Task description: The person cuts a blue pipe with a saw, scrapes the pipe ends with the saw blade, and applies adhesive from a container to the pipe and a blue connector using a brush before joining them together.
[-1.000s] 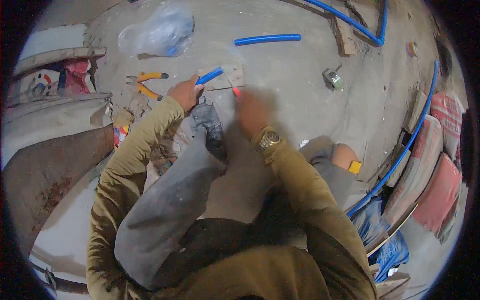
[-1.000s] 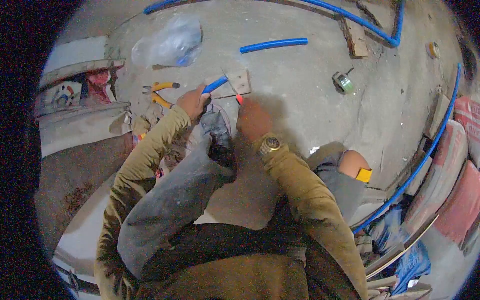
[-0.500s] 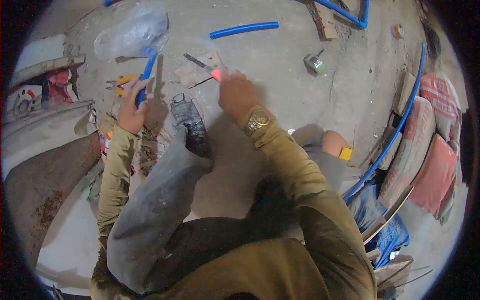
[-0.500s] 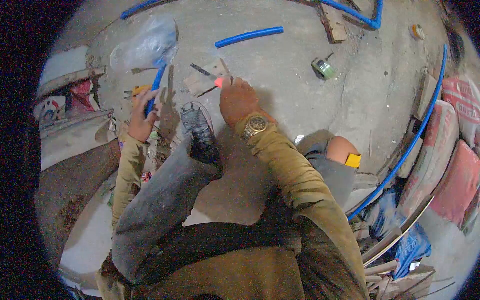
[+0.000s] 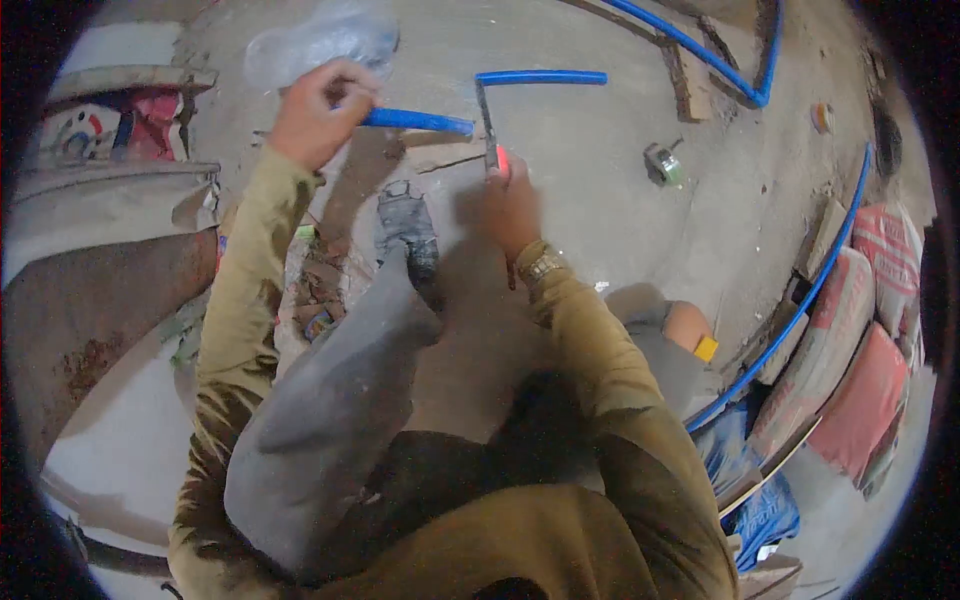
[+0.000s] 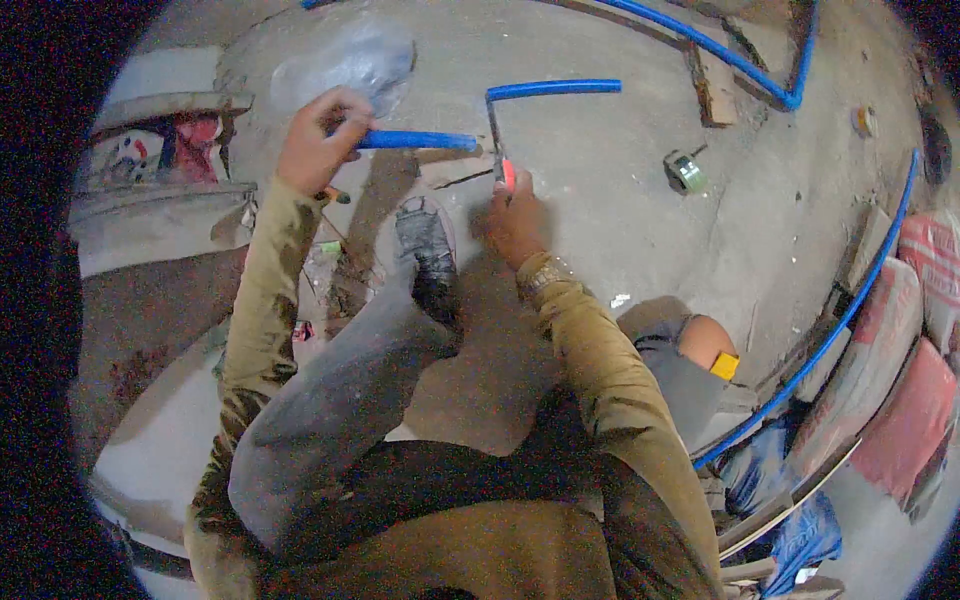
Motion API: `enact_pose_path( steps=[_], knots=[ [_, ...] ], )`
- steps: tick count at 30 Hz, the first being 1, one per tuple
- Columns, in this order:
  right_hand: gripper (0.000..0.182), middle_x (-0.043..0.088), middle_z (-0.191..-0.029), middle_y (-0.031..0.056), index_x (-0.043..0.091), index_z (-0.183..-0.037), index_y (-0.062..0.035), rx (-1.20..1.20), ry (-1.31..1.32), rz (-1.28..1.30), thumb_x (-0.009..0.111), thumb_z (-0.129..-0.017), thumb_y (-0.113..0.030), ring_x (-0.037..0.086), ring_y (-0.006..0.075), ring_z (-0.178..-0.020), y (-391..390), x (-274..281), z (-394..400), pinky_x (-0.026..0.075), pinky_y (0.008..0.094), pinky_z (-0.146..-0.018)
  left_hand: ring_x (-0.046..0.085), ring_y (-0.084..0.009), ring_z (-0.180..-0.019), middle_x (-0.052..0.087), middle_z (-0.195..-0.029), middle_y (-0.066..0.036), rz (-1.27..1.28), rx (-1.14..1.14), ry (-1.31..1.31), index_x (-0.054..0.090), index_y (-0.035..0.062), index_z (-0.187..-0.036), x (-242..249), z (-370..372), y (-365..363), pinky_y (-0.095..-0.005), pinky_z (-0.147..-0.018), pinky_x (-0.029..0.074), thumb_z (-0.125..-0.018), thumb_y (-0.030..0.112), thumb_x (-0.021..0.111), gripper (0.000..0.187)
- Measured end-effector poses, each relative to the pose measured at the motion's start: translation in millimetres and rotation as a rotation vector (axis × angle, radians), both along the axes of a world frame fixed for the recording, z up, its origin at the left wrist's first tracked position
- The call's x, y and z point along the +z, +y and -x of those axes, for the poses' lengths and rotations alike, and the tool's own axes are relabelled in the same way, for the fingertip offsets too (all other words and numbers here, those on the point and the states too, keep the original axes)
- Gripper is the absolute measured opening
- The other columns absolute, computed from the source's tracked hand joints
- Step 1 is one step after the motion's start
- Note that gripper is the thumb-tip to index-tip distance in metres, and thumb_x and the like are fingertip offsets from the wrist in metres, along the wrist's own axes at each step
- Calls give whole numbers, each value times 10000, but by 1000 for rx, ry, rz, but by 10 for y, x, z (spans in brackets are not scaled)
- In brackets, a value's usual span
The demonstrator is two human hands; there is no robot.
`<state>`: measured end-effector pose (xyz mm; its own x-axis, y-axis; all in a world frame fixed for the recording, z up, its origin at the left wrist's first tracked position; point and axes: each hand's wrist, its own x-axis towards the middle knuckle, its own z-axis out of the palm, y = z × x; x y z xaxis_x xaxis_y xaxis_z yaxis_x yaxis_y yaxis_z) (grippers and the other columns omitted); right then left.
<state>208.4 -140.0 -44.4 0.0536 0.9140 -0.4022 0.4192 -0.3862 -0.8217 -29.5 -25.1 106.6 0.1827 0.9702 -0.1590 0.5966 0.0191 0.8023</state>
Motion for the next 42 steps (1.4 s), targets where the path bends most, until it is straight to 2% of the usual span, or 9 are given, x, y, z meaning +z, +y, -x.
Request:
enact_pose_path(
  steps=[7,13,16,21,23,26,31,35,42],
  knots=[
    [492,635,-793,217,440,-1424,-152,123,-76,-76,487,-948,-266,625,398,-722,-35,85,120,485,479,-665,651,-180,-772,655,-788,-90,-417,-131,319,652,37,-998,-169,-549,76,-335,-705,511,-885,188,600,196],
    [516,616,-728,206,415,-1456,-179,116,-106,-158,485,-954,-276,610,384,-662,-42,83,174,464,469,-603,455,-118,-518,480,-610,-11,58,177,-817,612,4,-950,-325,-761,101,-310,-548,439,-894,77,480,161],
    [516,613,-729,186,418,-1454,-164,83,-63,-186,492,-957,-283,604,352,-653,-38,40,250,463,451,-601,335,-86,-481,397,-572,11,15,177,-851,588,7,-910,-285,-860,82,-284,-498,372,-886,65,434,166],
    [426,635,-1070,265,465,-1345,-42,-9,63,-93,488,-966,-236,618,457,-931,-220,-67,352,483,520,-791,350,-99,-478,395,-552,1,-86,104,-872,580,5,-894,-471,-818,-67,-281,-472,349,-882,102,434,175],
    [379,638,-999,264,515,-1250,-4,21,-64,-7,488,-975,-263,614,462,-901,-281,-55,347,480,525,-765,349,-99,-475,396,-548,-4,-95,116,-908,578,3,-890,-519,-791,-103,-277,-468,341,-871,131,452,181],
    [333,627,-873,183,576,-1126,-33,-66,-97,-69,533,-968,-323,625,314,-762,-397,-122,425,472,442,-675,346,-97,-472,403,-550,-10,-112,157,-909,566,1,-868,-580,-804,-149,-269,-470,330,-851,175,474,197],
    [344,631,-889,227,589,-1083,-29,-194,-58,38,542,-953,-345,618,406,-800,-322,24,582,470,485,-698,343,-106,-475,415,-557,-26,-163,143,-655,520,7,-789,-484,-1034,-359,-274,-472,302,-828,222,486,222],
    [338,641,-910,269,502,-1104,-26,-45,-85,-75,521,-963,-333,602,504,-775,-282,-309,488,458,568,-669,350,-121,-481,398,-563,-31,-134,188,-834,436,35,-709,-658,-987,-308,-281,-472,288,-824,261,495,260],
    [336,621,-964,268,505,-1137,-29,-190,-115,-81,528,-949,-306,593,502,-874,-382,-279,668,452,573,-737,334,-127,-475,358,-513,-29,-216,170,-823,387,60,-620,-723,-922,-211,-278,-450,260,-798,278,468,292]
  ],
)
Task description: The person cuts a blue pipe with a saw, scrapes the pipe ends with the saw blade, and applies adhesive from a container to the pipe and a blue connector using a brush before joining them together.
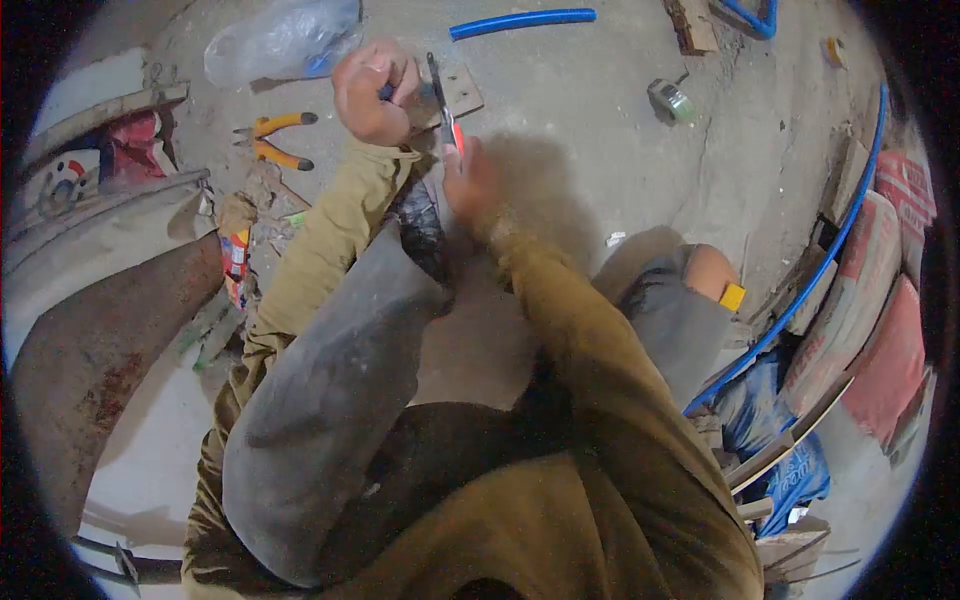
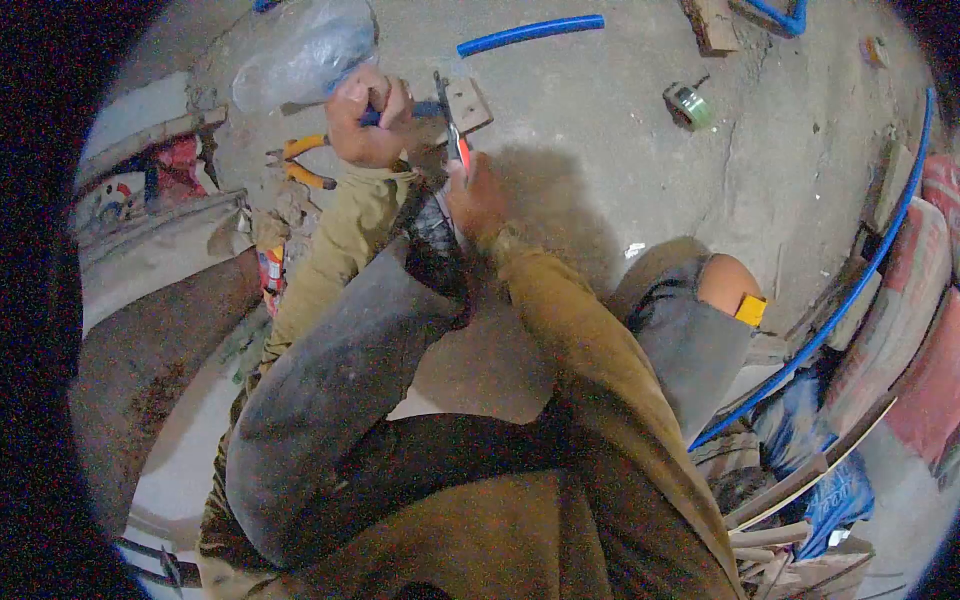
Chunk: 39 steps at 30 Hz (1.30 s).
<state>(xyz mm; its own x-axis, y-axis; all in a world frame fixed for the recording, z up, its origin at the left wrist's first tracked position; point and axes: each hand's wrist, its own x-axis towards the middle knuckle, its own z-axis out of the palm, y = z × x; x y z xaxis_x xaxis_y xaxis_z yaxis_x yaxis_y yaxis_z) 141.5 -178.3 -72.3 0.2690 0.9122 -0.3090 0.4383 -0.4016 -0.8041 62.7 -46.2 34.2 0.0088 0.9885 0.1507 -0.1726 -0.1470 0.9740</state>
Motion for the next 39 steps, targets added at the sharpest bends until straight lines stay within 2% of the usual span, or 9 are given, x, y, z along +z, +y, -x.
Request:
enact_pose_path(
  steps=[5,8,11,14,20,23,25,29,39],
  knots=[
    [307,595,-1072,260,517,-1134,-36,8,261,96,514,-953,-283,586,490,-901,106,-101,-76,451,563,-768,334,-137,-470,363,-498,-43,108,-149,-181,389,61,-640,-7,101,31,-275,-459,297,-807,286,460,289],
    [301,581,-1101,251,525,-1130,-50,101,268,221,525,-950,-291,583,483,-901,152,-6,-181,453,555,-778,337,-136,-477,369,-499,-46,80,-170,-179,391,63,-669,19,89,26,-274,-471,315,-811,280,463,268],
    [307,599,-1036,239,546,-1107,-49,27,68,-116,544,-943,-308,591,462,-877,-148,-60,-39,460,542,-756,345,-140,-483,373,-503,-47,95,-129,-180,386,69,-690,37,51,27,-278,-475,321,-819,285,466,265],
    [321,611,-948,220,544,-1108,-46,-176,-112,-67,558,-937,-317,594,442,-838,-24,-102,173,459,538,-732,345,-141,-486,378,-509,-48,97,-118,-185,373,77,-695,8,83,31,-279,-475,321,-826,296,471,273],
    [289,624,-958,226,552,-1100,-33,-61,32,182,570,-936,-270,594,453,-859,0,104,84,461,525,-733,335,-142,-489,375,-515,-49,107,-210,-245,364,85,-704,-29,148,90,-280,-480,315,-829,306,467,274],
    [288,619,-990,247,545,-1091,-20,-8,206,-33,560,-943,-267,592,466,-877,164,-185,-24,459,530,-749,329,-144,-488,375,-526,-44,101,-228,-220,361,94,-705,-4,166,117,-291,-488,313,-838,300,463,265],
    [303,611,-1010,258,536,-1095,-14,19,302,81,549,-947,-277,586,469,-904,178,-188,-45,456,532,-773,324,-146,-487,367,-536,-30,89,-214,-173,352,115,-701,44,133,119,-309,-502,317,-852,306,469,269],
    [324,606,-1025,265,528,-1112,-7,17,90,166,542,-950,-287,582,473,-935,112,251,-58,455,534,-802,335,-145,-483,409,-541,-65,61,-232,-306,382,75,-715,-49,170,136,-290,-473,305,-826,237,448,207],
    [349,599,-1048,278,524,-1140,3,50,226,187,537,-951,-290,580,481,-963,133,314,-104,454,536,-824,333,-151,-479,395,-529,-68,118,-272,-347,370,84,-709,11,198,183,-290,-479,308,-817,233,460,205]
  ],
)
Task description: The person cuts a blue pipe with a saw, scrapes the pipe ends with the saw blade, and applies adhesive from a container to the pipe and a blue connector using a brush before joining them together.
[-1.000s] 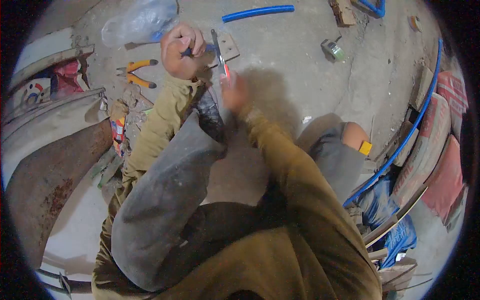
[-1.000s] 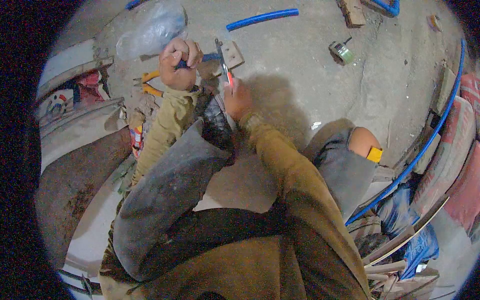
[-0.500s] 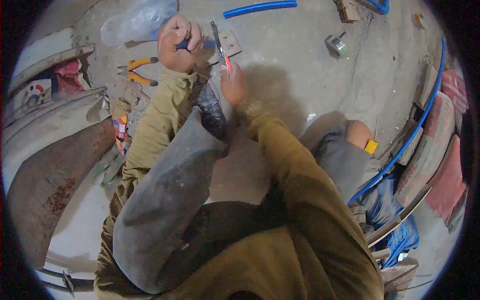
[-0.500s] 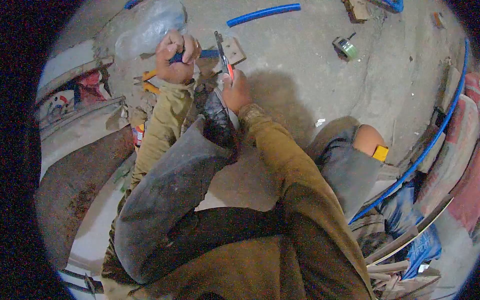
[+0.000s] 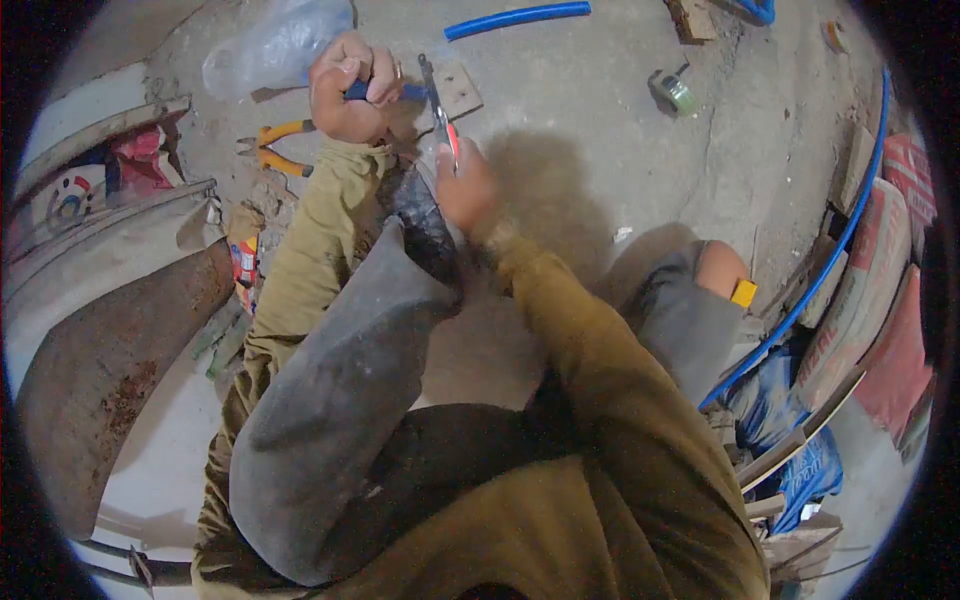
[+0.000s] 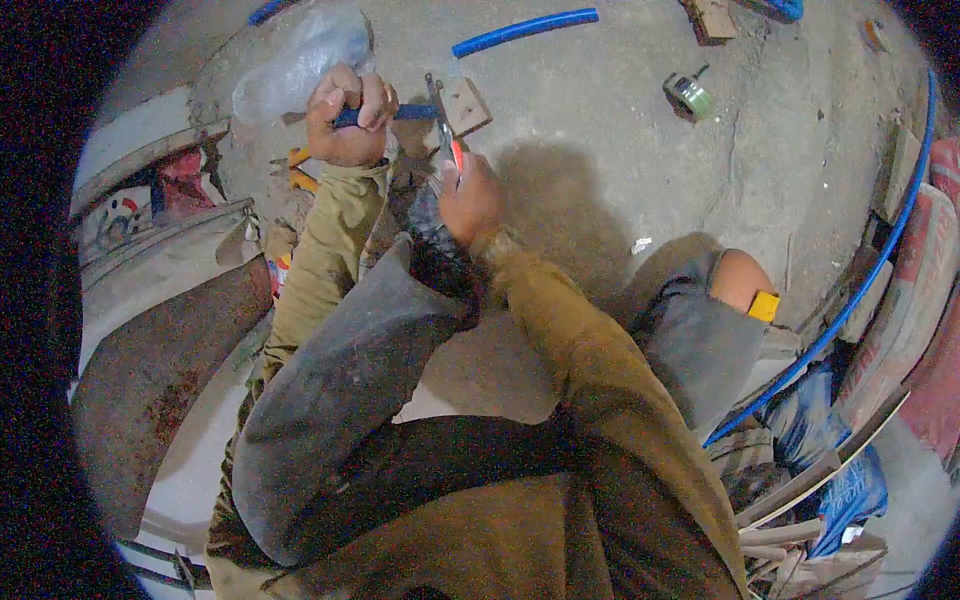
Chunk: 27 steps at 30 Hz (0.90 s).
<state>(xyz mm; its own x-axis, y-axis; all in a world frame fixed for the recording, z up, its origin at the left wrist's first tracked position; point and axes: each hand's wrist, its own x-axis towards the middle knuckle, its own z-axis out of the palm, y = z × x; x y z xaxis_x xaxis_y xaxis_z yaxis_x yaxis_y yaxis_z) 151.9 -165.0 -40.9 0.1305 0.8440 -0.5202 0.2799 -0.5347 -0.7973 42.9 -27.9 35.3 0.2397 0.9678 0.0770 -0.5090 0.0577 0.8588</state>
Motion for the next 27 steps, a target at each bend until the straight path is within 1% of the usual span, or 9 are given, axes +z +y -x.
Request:
enact_pose_path(
  steps=[5,8,10,11,13,17,19,21,27],
  knots=[
    [367,597,-1080,286,528,-1147,10,-4,87,26,554,-938,-290,577,481,-963,109,-232,-27,459,525,-839,333,-156,-474,389,-536,-73,-18,161,83,388,82,-698,13,-82,0,-298,-499,321,-809,240,469,210],
    [384,593,-1083,287,532,-1141,21,-22,-36,-56,558,-937,-303,578,479,-959,-1,-235,60,457,529,-822,328,-154,-462,389,-544,-60,-23,228,119,385,98,-676,29,-102,-29,-308,-490,307,-812,275,481,243],
    [373,594,-1047,284,531,-1132,13,-134,-123,1,559,-937,-303,577,478,-954,-36,-18,175,454,533,-810,329,-153,-460,395,-541,-63,-23,275,100,382,96,-679,-2,-129,-55,-302,-485,299,-805,266,486,236],
    [367,595,-1029,282,531,-1127,9,-181,-165,34,559,-937,-304,577,478,-951,-64,64,212,453,534,-805,333,-152,-463,403,-540,-75,-12,227,57,391,80,-690,-25,-94,-78,-292,-471,300,-807,242,480,219],
    [351,597,-1010,286,530,-1108,2,-121,-108,-113,557,-937,-304,576,485,-935,55,-183,152,452,537,-796,341,-148,-470,420,-538,-101,-12,123,-26,410,49,-710,-57,-13,-20,-271,-442,303,-811,194,467,186],
    [333,596,-995,303,515,-1096,-10,-89,-178,-318,551,-940,-303,566,508,-916,-113,-314,144,443,550,-777,336,-144,-469,420,-530,-95,-6,15,-45,389,60,-708,-75,22,48,-275,-451,303,-824,213,474,209],
    [392,606,-1054,283,549,-1125,-15,-132,-172,-88,527,-954,-367,581,472,-971,-8,-155,190,458,525,-817,337,-143,-468,423,-528,-93,33,-21,-66,376,67,-702,-42,20,50,-277,-454,302,-826,216,480,220],
    [423,615,-1075,272,567,-1137,-17,-122,-161,1,517,-960,-398,591,456,-992,54,-145,189,465,513,-832,341,-145,-470,422,-527,-89,44,-81,-77,365,71,-697,-45,53,65,-279,-458,302,-829,220,484,232],
    [355,604,-984,314,539,-1079,12,-40,-36,-96,544,-947,-318,576,517,-909,57,-181,98,446,559,-796,350,-154,-473,419,-535,-89,-7,-75,-19,370,65,-688,-22,40,51,-284,-464,316,-823,197,487,222]
  ],
)
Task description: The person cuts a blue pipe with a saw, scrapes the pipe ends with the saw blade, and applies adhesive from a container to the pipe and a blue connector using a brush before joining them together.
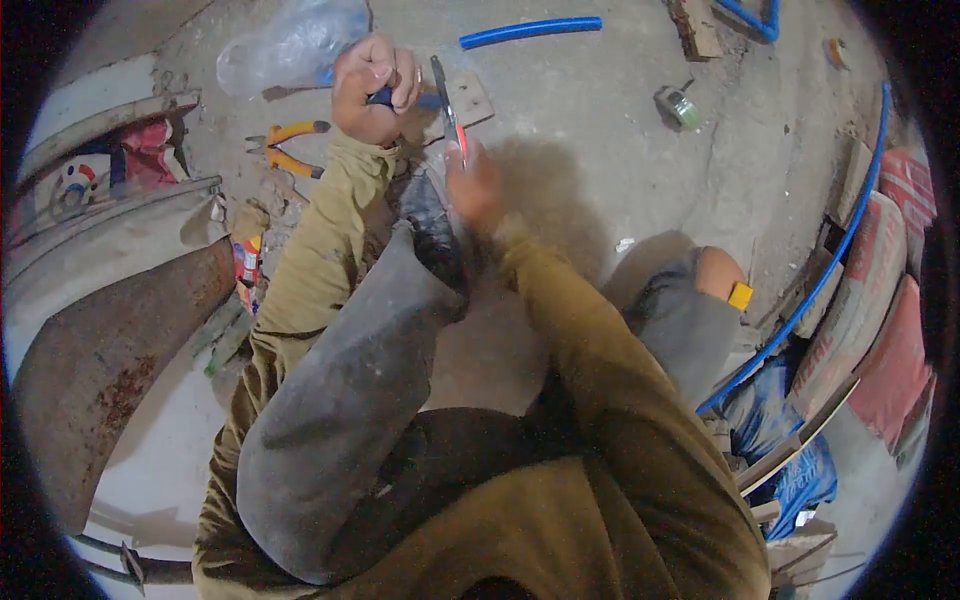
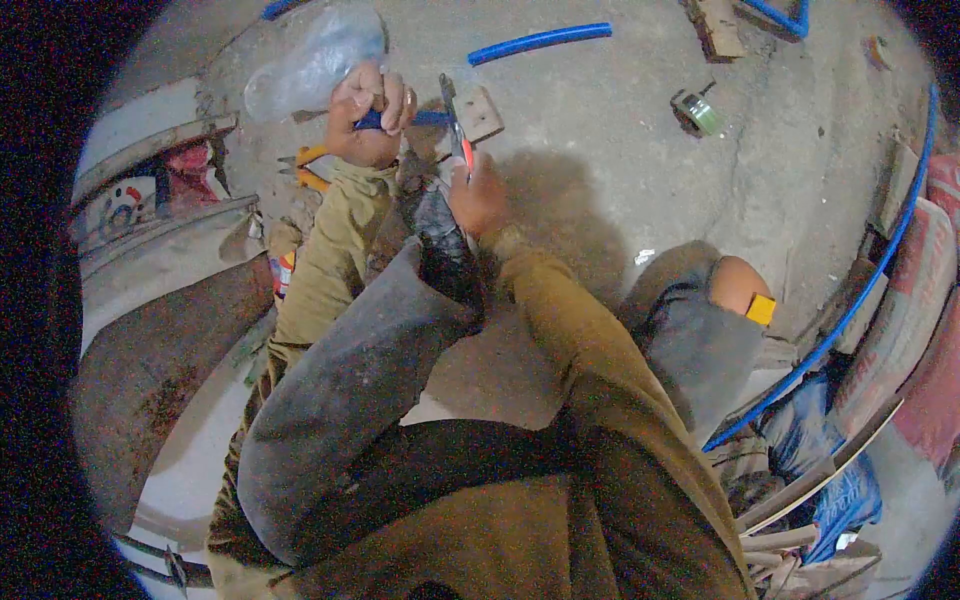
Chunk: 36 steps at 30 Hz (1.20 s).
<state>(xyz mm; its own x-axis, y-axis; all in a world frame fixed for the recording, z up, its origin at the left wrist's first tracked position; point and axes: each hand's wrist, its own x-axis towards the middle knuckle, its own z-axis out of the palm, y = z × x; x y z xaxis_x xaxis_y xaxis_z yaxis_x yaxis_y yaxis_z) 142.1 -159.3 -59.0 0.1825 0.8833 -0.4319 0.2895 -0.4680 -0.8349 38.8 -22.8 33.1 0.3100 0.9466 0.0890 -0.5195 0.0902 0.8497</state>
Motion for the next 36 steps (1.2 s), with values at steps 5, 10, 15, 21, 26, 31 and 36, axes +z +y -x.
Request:
enact_pose_path(
  steps=[5,10,15,21,26,31,36],
  knots=[
    [349,603,-990,292,542,-1080,19,26,-38,40,535,-955,-307,568,493,-954,87,24,-25,441,541,-815,354,-157,-481,425,-560,-84,29,299,121,436,62,-712,78,-126,-24,-300,-479,333,-821,196,489,180],
    [398,616,-959,298,536,-1126,24,-17,43,-33,506,-969,-340,586,490,-953,114,20,-62,446,540,-809,333,-151,-444,438,-541,-119,-14,367,-9,453,21,-697,-18,-159,-41,-293,-409,313,-783,115,476,129],
    [370,607,-1014,278,521,-1162,-5,-42,-129,-24,536,-954,-310,587,474,-956,-81,95,30,453,536,-812,323,-146,-463,422,-558,-90,-24,290,28,412,87,-706,-56,-50,48,-287,-449,311,-817,171,481,156],
    [343,617,-1028,261,548,-1129,-23,-155,-118,129,566,-934,-305,609,450,-921,109,206,172,464,528,-779,340,-146,-444,440,-531,-124,31,432,24,421,36,-680,-18,-173,63,-269,-395,302,-774,136,470,147],
    [289,629,-952,232,574,-1042,-24,-194,82,70,585,-922,-286,618,421,-879,56,-79,218,465,511,-755,341,-148,-437,441,-530,-125,7,525,31,409,37,-672,7,-268,25,-269,-386,296,-770,150,474,163],
    [274,606,-937,223,551,-1046,-35,-233,-21,167,562,-941,-287,597,439,-869,54,182,316,457,518,-761,337,-148,-435,436,-526,-124,-2,523,9,408,37,-677,-24,-240,36,-270,-379,287,-766,134,460,141],
    [326,604,-973,234,528,-1089,-15,-125,3,1,528,-962,-315,605,442,-861,47,-35,158,474,509,-750,319,-136,-459,407,-550,-76,12,201,44,384,91,-701,16,-90,36,-275,-437,301,-826,207,474,192]
  ],
)
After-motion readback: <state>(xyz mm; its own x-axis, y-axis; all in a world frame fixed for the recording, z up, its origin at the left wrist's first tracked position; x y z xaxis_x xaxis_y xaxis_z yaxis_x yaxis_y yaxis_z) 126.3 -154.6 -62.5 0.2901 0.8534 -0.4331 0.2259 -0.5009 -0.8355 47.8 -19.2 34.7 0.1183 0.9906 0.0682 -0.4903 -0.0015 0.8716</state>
